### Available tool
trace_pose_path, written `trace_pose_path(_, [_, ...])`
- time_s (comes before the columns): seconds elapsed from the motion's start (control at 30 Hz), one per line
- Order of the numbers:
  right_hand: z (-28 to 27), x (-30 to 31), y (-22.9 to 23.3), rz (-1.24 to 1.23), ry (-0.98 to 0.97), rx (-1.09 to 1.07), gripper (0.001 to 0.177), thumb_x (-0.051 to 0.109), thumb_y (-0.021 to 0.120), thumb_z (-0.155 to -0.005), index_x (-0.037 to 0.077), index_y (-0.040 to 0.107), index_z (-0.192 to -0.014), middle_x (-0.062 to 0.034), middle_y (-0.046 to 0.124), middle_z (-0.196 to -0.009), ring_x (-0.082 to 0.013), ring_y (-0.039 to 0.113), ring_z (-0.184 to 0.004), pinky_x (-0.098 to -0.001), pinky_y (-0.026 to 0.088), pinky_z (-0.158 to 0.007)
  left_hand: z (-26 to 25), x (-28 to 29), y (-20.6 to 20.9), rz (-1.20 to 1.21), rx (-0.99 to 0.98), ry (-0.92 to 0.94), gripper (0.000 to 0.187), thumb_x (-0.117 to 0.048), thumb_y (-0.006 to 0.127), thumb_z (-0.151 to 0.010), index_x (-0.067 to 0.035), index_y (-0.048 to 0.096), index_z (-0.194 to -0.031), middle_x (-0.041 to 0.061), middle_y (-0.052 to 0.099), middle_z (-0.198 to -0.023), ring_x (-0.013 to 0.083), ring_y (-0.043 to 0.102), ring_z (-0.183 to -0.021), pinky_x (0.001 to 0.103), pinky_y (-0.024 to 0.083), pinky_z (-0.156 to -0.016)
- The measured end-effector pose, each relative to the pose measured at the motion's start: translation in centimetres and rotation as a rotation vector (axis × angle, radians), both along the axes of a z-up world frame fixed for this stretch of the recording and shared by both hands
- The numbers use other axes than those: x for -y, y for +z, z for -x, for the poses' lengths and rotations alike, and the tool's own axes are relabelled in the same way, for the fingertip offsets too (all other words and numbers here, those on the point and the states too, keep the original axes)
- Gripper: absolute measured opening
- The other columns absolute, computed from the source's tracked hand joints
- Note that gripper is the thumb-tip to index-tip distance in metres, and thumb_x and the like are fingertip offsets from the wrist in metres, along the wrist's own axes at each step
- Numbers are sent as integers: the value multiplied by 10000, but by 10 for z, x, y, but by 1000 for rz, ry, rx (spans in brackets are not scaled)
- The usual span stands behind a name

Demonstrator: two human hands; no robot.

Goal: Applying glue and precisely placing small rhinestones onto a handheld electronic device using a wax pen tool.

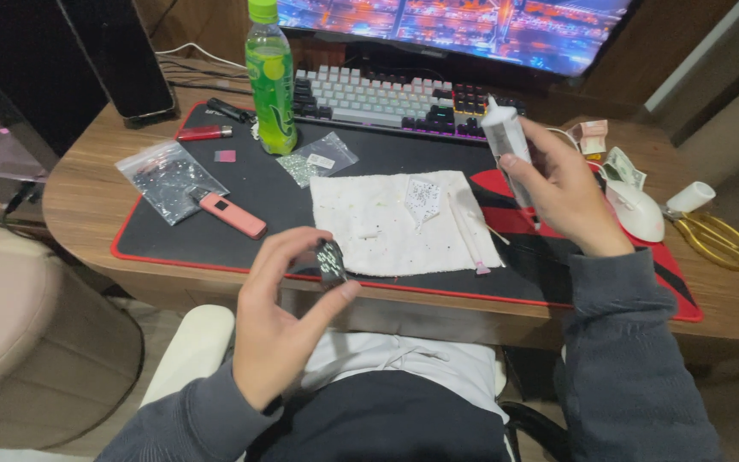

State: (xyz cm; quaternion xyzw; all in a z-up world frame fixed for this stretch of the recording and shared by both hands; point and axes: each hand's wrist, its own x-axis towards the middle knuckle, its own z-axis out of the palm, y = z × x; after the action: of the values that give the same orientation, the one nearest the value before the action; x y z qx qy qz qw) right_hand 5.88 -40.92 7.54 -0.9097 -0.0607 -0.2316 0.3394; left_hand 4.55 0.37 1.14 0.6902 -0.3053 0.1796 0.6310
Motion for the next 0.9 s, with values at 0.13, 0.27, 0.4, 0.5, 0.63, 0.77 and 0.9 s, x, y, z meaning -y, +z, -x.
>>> trace_pose_path(0.13, [19,-43,23,-380,247,-124,726,70,588,-1154,50,358,-1842,-251,689,-1496,-344,775,-1178,-512,720,-1022,-11,-4,-5,32,-53,25,436,-173,936,-966,-82,781,-1363,81,743,-1421,218,719,-1355,358,619,-1151])
trace_pose_path(0.27, [30,-85,34,-293,383,-80,782,142,731,-1095,129,371,-1788,-233,692,-1475,-287,797,-1085,-398,645,-971,-13,-3,-8,29,3,38,427,-176,950,-961,-78,787,-1343,100,750,-1419,237,712,-1370,356,594,-1139])
trace_pose_path(0.4, [37,-98,30,-444,553,-163,817,85,771,-1072,124,337,-1764,-224,724,-1394,-314,808,-1107,-451,700,-1017,-13,-1,-13,30,-34,35,458,-194,956,-948,-70,785,-1354,95,745,-1429,216,722,-1321,347,606,-1121])
trace_pose_path(0.5, [43,-103,30,-459,581,-167,684,54,755,-1088,153,373,-1646,-221,749,-1304,-326,819,-1067,-465,691,-1000,-12,-1,-12,20,-31,38,465,-214,961,-944,-72,784,-1350,98,756,-1429,222,738,-1338,356,603,-1142])
trace_pose_path(0.63, [55,-110,36,-316,637,-99,248,135,652,-1188,150,495,-1380,-230,781,-1309,-354,903,-1135,-448,698,-977,-8,-2,-9,-6,-22,27,463,-257,956,-955,-102,793,-1359,79,786,-1412,244,754,-1381,398,601,-1181])
trace_pose_path(0.77, [82,-127,55,-186,669,-75,239,123,494,-1246,116,707,-1355,-255,850,-1343,-348,784,-1369,-495,570,-1234,-2,-4,-4,0,41,25,472,-249,956,-973,-87,783,-1381,118,758,-1422,284,745,-1402,433,578,-1212])
trace_pose_path(0.9, [95,-106,28,-834,893,3,839,155,826,-967,250,557,-1756,-542,486,-1727,-675,725,-1393,-775,630,-1211,11,-7,10,4,165,12,526,-210,998,-948,-67,763,-1397,144,747,-1424,297,748,-1381,416,579,-1219])
